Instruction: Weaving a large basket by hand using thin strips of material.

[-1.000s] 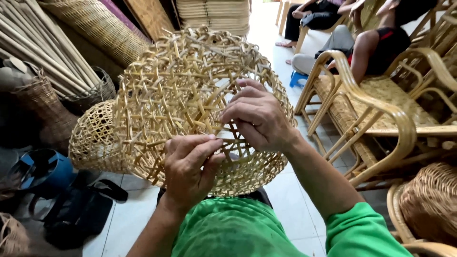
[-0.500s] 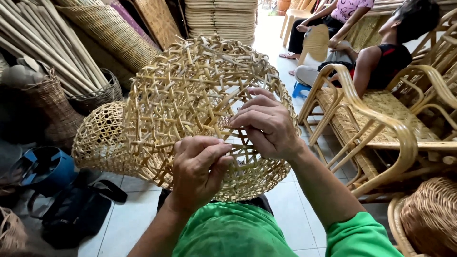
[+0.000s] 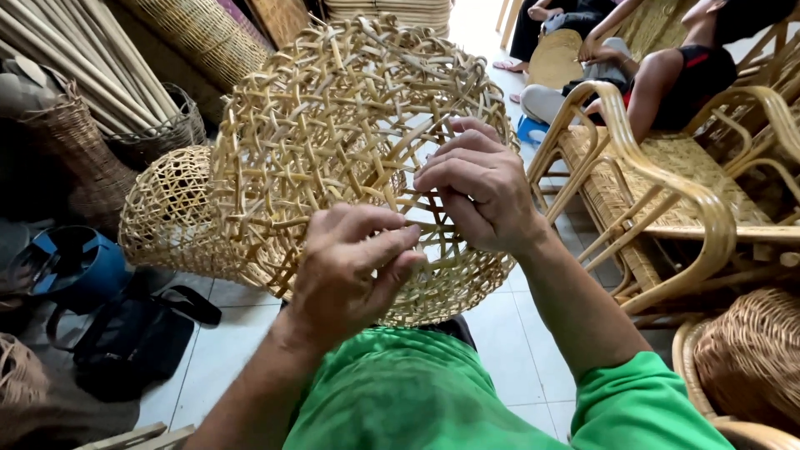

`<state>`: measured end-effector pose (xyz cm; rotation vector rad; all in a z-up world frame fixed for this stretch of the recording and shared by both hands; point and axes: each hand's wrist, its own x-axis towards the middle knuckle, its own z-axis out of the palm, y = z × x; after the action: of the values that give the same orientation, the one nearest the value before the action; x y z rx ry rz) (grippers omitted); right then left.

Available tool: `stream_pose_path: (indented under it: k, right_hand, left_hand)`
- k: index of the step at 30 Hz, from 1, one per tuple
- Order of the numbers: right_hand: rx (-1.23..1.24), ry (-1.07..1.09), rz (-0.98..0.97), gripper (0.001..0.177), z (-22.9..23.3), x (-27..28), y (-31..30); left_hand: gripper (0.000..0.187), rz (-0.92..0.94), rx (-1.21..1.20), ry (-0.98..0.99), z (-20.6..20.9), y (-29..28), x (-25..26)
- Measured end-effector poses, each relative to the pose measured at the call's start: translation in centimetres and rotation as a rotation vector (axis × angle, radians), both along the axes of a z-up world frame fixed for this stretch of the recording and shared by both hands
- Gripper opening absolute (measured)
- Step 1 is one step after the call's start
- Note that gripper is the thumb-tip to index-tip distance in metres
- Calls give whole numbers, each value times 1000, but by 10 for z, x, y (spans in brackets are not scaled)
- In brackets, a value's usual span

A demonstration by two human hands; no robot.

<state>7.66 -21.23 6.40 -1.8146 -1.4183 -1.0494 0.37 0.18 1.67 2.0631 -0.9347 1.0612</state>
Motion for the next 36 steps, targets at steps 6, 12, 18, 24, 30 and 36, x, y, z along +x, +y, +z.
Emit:
stream_pose_path:
  k: [6, 12, 18, 24, 30, 36]
  right_hand:
    - [-73, -75, 1, 23, 9, -3, 3]
    - [-78, -43, 8, 24, 5, 2, 0]
    - [-74, -78, -2, 22, 0, 4, 1]
    - [-60, -78, 23, 24, 14, -7, 8]
    - [-54, -80, 19, 24, 10, -10, 8]
    - [-55, -113, 16, 22, 6, -7, 11]
  left_hand:
    - [35, -14, 236, 228, 36, 3, -5]
    - [59, 102, 252, 133, 42, -8, -2]
    - [76, 174, 255, 94, 35, -13, -2]
    - [65, 163, 195, 77, 33, -10, -3]
    - [52, 118, 128, -55, 25, -9, -7]
    - [51, 115, 80, -104, 20, -5, -8]
